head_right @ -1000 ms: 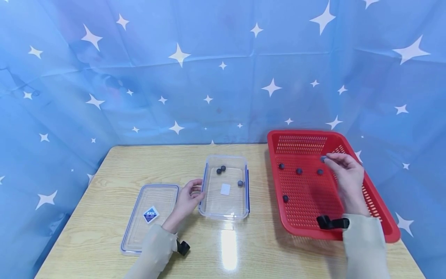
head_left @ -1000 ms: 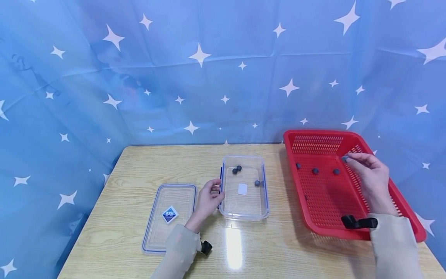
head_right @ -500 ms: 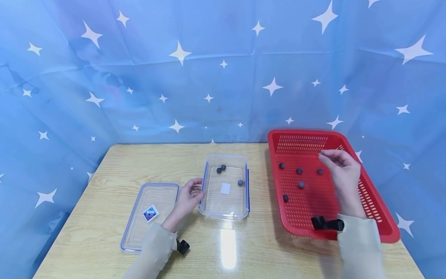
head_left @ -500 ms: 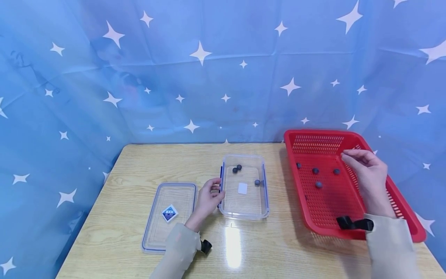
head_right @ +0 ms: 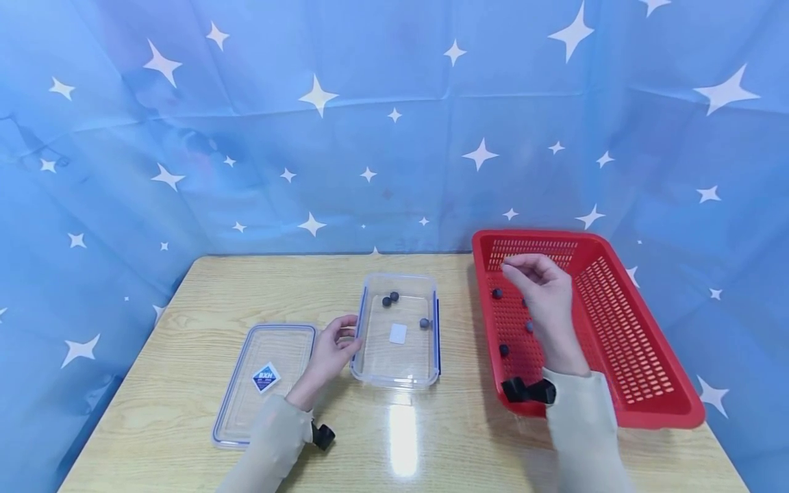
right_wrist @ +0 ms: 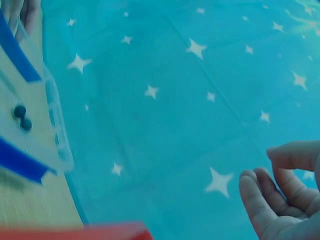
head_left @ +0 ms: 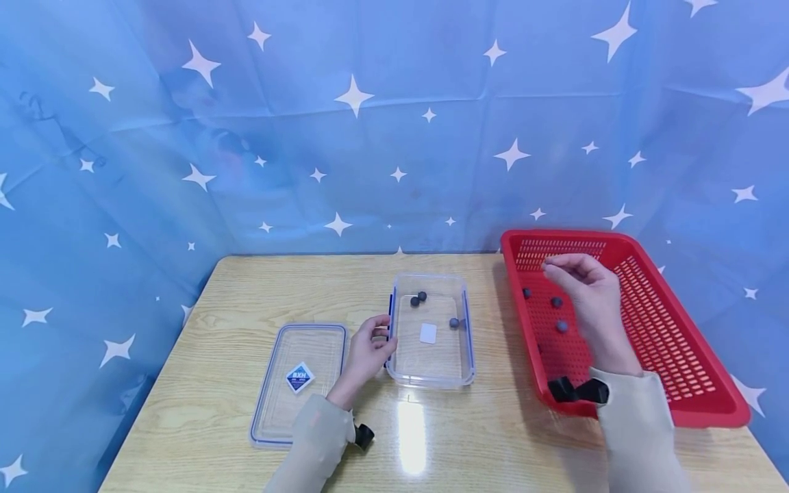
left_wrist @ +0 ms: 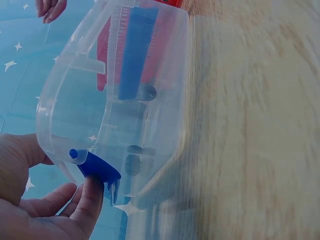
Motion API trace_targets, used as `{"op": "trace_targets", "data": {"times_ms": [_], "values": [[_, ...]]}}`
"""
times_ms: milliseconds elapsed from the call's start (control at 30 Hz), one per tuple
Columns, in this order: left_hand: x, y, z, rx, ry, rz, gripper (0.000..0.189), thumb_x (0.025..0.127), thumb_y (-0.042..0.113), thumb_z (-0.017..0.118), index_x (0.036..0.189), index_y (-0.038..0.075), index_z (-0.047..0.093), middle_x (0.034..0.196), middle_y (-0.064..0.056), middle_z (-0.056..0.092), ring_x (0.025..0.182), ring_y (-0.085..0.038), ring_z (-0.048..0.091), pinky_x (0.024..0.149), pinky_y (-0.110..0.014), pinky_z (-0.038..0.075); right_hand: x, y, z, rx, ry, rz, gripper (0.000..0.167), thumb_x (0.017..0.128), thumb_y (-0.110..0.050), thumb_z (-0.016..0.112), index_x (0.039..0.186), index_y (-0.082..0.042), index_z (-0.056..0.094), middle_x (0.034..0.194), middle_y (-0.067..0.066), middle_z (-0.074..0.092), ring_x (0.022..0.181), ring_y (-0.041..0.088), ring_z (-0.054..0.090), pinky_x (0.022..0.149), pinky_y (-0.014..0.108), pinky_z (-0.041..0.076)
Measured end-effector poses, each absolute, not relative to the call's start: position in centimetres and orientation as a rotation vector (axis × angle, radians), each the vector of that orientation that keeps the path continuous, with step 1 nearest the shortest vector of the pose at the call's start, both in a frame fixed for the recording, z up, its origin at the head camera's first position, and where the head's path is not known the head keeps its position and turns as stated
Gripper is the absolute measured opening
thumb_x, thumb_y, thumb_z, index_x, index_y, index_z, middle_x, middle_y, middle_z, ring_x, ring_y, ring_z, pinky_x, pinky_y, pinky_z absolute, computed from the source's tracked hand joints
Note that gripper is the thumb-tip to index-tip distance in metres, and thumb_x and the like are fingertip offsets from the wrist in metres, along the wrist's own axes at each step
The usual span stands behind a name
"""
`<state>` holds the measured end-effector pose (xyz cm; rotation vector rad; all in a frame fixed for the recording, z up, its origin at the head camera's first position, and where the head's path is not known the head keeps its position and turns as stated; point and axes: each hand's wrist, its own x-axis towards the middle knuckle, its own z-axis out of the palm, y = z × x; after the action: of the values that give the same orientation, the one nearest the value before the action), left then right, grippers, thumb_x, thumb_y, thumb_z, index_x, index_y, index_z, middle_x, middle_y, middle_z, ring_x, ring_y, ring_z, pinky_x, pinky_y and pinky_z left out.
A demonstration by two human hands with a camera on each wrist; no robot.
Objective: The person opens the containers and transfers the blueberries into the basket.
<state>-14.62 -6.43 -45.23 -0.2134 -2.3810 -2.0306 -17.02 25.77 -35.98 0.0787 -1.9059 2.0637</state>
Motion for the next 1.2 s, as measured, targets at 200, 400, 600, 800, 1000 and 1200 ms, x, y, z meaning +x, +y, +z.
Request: {"op": "trace_targets", "data": {"times_ms": [200, 400, 600, 800, 1000, 1200], "values": [[-14.7, -6.4, -45.4, -0.204, -2.373, -2.04, 0.04, 0.082, -0.012, 0.058, 0.119, -0.019, 0.047, 0.116, -0.034, 0.051, 0.103, -0.046, 0.052, 0.086, -0.048, 0.051, -17.3, 23.1, -36.3, 0.098, -1.983, 2.028, 0.019, 0.085, -0.007, 0.068, 0.101, 0.002, 0.065, 0.094, 0.0, 0.068, 0.082, 0.008, 0.063, 0.073, 0.015, 0.052], [-14.7, -6.4, -45.5, -0.207, -2.369, -2.037, 0.039, 0.081, -0.012, 0.058, 0.118, -0.019, 0.048, 0.115, -0.034, 0.051, 0.102, -0.046, 0.052, 0.085, -0.047, 0.052, -17.8, 20.3, -36.8, 0.114, -2.027, 2.003, 0.02, 0.085, -0.007, 0.068, 0.1, 0.004, 0.063, 0.091, -0.003, 0.067, 0.082, 0.007, 0.062, 0.072, 0.014, 0.052], [-14.6, -6.3, -45.4, -0.201, -2.382, -2.038, 0.039, 0.082, -0.012, 0.058, 0.119, -0.019, 0.047, 0.116, -0.033, 0.051, 0.103, -0.046, 0.052, 0.085, -0.047, 0.051, -18.1, 17.7, -37.5, 0.115, -2.025, 2.072, 0.012, 0.085, -0.002, 0.067, 0.094, 0.005, 0.062, 0.087, -0.006, 0.066, 0.08, 0.007, 0.062, 0.073, 0.016, 0.052], [-14.9, -6.2, -45.8, -0.201, -2.383, -2.04, 0.039, 0.082, -0.012, 0.058, 0.119, -0.019, 0.047, 0.116, -0.034, 0.051, 0.102, -0.045, 0.052, 0.085, -0.048, 0.051, -18.2, 15.5, -39.0, 0.056, -2.081, 2.09, 0.022, 0.084, -0.003, 0.067, 0.099, 0.012, 0.058, 0.086, -0.005, 0.065, 0.082, 0.009, 0.061, 0.075, 0.018, 0.052], [-16.0, -6.4, -48.4, -0.195, -2.383, -2.02, 0.04, 0.082, -0.01, 0.06, 0.12, -0.015, 0.049, 0.115, -0.029, 0.054, 0.101, -0.041, 0.054, 0.083, -0.043, 0.053, -18.1, 13.8, -40.5, -0.066, -2.106, 2.128, 0.02, 0.085, 0.001, 0.064, 0.101, 0.012, 0.058, 0.086, -0.004, 0.064, 0.081, 0.008, 0.061, 0.075, 0.017, 0.052], [-16.2, -6.5, -49.1, -0.187, -2.375, -2.006, 0.04, 0.081, -0.008, 0.062, 0.12, -0.012, 0.051, 0.114, -0.024, 0.056, 0.099, -0.035, 0.056, 0.081, -0.032, 0.055, -18.9, 11.8, -42.1, -0.161, -2.093, 2.135, 0.02, 0.082, 0.007, 0.065, 0.1, 0.013, 0.06, 0.082, -0.004, 0.064, 0.074, 0.003, 0.059, 0.068, 0.015, 0.049]]}}
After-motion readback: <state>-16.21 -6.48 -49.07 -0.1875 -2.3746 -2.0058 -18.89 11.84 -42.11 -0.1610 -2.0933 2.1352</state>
